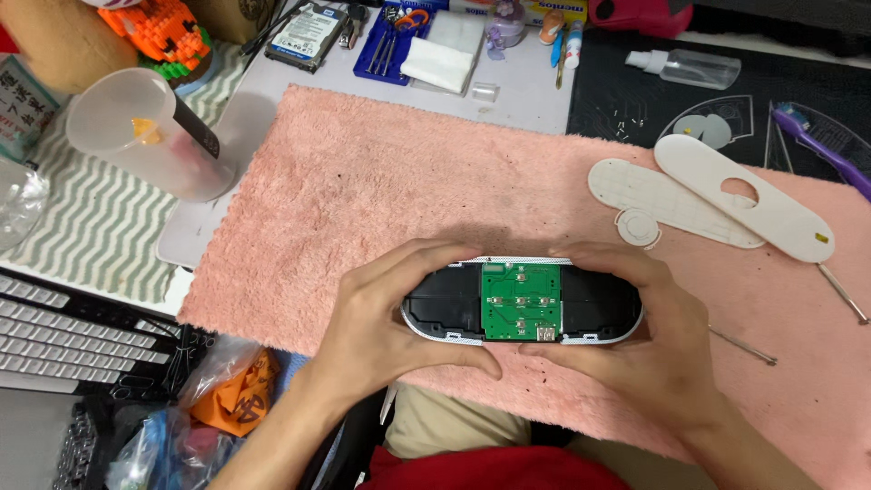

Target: The person disassembles a portable white speaker by prying off the front panel, removing internal components, and using a small screwdriver to manipulate the circuit board.

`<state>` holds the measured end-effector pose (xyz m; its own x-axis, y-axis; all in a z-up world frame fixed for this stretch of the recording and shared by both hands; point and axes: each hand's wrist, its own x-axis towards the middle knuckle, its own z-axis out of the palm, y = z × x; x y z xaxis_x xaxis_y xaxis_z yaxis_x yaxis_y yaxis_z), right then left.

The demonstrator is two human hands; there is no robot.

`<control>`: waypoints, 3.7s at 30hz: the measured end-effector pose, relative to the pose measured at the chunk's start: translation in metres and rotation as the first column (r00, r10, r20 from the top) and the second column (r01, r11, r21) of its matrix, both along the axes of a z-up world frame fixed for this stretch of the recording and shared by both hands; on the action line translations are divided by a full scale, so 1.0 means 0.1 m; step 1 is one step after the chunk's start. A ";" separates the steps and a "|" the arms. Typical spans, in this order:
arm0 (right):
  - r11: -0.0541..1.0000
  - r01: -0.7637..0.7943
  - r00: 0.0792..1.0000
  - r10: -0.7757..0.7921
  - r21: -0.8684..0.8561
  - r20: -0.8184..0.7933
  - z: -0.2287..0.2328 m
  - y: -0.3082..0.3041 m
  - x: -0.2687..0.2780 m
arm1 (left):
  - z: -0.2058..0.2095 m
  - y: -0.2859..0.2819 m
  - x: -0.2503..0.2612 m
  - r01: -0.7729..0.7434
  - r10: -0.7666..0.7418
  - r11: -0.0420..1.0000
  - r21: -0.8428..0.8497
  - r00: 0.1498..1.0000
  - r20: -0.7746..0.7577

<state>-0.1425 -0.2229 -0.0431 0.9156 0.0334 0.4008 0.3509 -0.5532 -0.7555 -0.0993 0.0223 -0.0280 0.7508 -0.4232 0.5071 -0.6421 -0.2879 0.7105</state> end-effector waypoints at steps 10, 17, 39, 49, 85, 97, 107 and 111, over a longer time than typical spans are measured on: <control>0.997 -0.061 0.994 0.057 0.040 0.097 -0.10 -0.01 -0.02 | 0.04 0.00 -0.06 0.016 -0.016 1.000 -0.006 1.000 0.021; 0.989 -0.106 0.991 0.097 0.101 0.088 -0.10 -0.01 -0.04 | 0.02 -0.01 -0.07 0.035 -0.035 0.999 -0.031 0.999 0.017; 0.971 -0.236 0.963 0.228 0.040 0.142 -0.16 -0.10 0.04 | 0.01 0.09 -0.03 0.142 -0.142 0.990 -0.003 0.989 -0.035; 0.957 -0.291 0.953 0.290 -0.002 0.081 -0.12 -0.08 0.02 | 0.05 0.14 0.01 0.129 -0.123 0.990 0.063 0.988 -0.097; 0.957 -0.288 0.957 0.287 -0.032 -0.038 0.39 -0.10 0.14 | 0.27 -0.01 0.16 0.073 -0.103 0.931 0.356 0.992 0.067; 0.839 -0.336 0.902 0.417 -0.429 0.108 0.39 -0.20 0.27 | 0.31 -0.34 0.28 0.211 -0.226 0.936 0.283 0.974 0.022; 0.700 -0.492 0.807 0.590 -0.518 0.032 0.42 -0.11 0.27 | 0.29 -0.34 0.28 0.200 -0.215 0.937 0.287 0.976 0.021; 0.701 -0.505 0.807 0.590 -0.504 0.012 0.43 -0.09 0.24 | 0.29 -0.34 0.27 0.181 -0.198 0.936 0.302 0.980 0.025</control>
<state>-0.1190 -0.2321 -0.0006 0.5994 0.7244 0.3405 0.7938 -0.4834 -0.3690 -0.0720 -0.0116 0.0008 0.6169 -0.6922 0.3745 -0.7406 -0.3495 0.5739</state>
